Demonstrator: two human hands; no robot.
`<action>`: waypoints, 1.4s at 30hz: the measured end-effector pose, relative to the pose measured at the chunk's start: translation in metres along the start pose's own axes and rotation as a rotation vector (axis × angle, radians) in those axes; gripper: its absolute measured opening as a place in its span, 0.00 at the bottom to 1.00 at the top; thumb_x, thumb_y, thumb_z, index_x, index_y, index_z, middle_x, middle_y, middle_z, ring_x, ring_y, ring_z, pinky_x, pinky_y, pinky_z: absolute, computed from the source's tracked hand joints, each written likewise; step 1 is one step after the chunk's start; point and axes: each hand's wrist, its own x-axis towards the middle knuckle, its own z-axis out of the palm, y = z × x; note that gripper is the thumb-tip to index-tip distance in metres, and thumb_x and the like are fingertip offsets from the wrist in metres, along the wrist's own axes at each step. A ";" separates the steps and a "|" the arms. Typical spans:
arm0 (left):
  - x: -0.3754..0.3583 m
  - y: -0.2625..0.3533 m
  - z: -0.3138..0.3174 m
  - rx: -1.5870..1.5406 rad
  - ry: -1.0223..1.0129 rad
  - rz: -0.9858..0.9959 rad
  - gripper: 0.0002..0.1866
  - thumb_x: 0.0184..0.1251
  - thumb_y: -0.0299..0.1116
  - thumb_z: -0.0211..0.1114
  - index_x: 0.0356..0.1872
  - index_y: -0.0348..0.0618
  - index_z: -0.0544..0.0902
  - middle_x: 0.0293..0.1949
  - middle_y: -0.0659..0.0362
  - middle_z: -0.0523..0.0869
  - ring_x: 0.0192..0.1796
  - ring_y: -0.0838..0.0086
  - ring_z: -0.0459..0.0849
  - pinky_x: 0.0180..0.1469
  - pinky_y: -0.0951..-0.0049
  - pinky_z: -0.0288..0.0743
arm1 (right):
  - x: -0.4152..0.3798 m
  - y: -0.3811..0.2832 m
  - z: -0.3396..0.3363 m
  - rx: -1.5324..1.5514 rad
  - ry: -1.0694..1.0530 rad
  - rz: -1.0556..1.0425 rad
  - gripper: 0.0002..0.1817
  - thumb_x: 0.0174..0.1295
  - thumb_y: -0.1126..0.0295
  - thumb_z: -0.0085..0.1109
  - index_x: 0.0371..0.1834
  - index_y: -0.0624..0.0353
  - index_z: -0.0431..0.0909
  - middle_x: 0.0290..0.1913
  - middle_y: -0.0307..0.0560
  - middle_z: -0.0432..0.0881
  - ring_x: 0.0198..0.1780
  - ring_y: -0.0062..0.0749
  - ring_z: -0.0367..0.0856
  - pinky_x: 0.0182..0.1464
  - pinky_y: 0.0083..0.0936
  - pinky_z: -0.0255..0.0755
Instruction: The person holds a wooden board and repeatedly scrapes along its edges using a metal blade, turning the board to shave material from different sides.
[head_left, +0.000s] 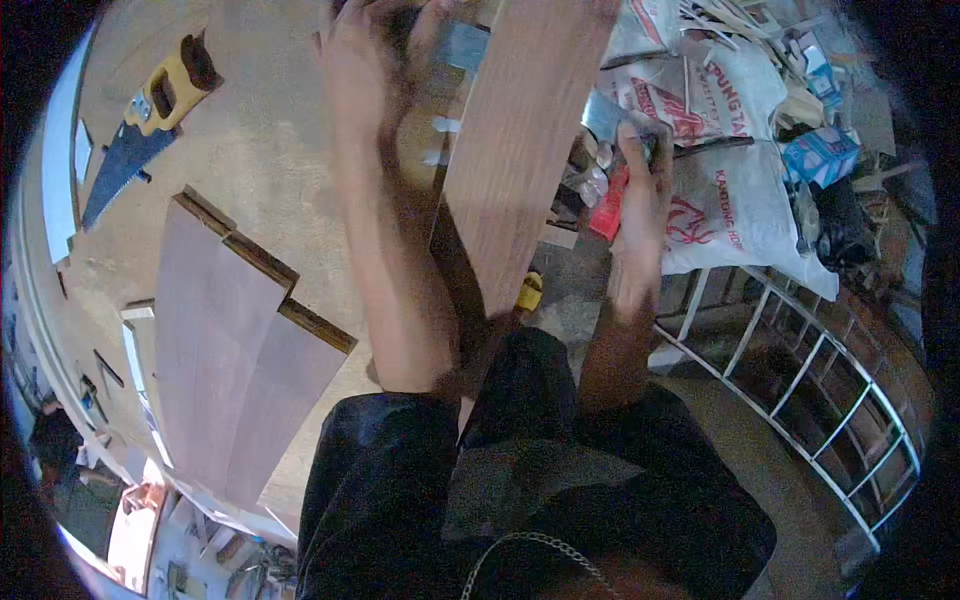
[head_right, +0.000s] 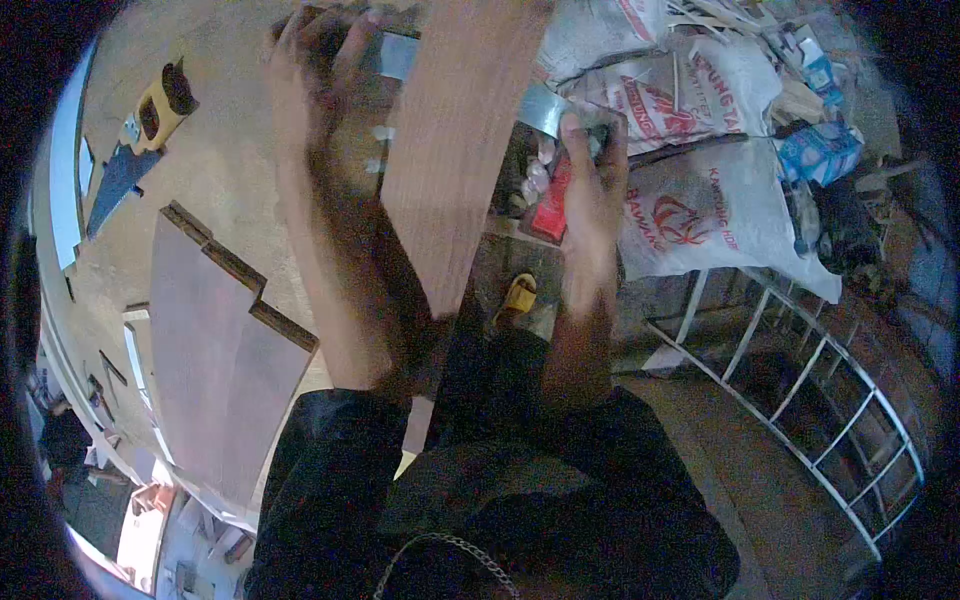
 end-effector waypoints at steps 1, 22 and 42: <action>0.000 0.002 0.000 -0.016 -0.002 -0.012 0.13 0.61 0.40 0.70 0.36 0.39 0.86 0.36 0.53 0.83 0.46 0.56 0.78 0.50 0.59 0.72 | -0.004 0.003 -0.002 -0.024 0.040 -0.031 0.32 0.62 0.56 0.66 0.67 0.58 0.68 0.62 0.47 0.73 0.60 0.32 0.70 0.65 0.32 0.61; -0.035 0.019 -0.041 0.208 -0.139 -0.218 0.18 0.70 0.49 0.57 0.39 0.45 0.86 0.37 0.56 0.87 0.43 0.54 0.79 0.51 0.58 0.70 | 0.032 -0.018 -0.009 -0.290 -0.219 -0.140 0.15 0.66 0.62 0.63 0.50 0.57 0.78 0.40 0.39 0.79 0.40 0.25 0.77 0.47 0.26 0.72; -0.068 0.030 -0.055 0.024 -0.029 -0.481 0.15 0.66 0.43 0.65 0.34 0.40 0.87 0.31 0.51 0.85 0.36 0.54 0.79 0.40 0.61 0.73 | 0.063 -0.034 0.011 -0.452 -0.388 -0.329 0.14 0.64 0.60 0.64 0.46 0.58 0.79 0.42 0.38 0.81 0.43 0.21 0.76 0.48 0.21 0.69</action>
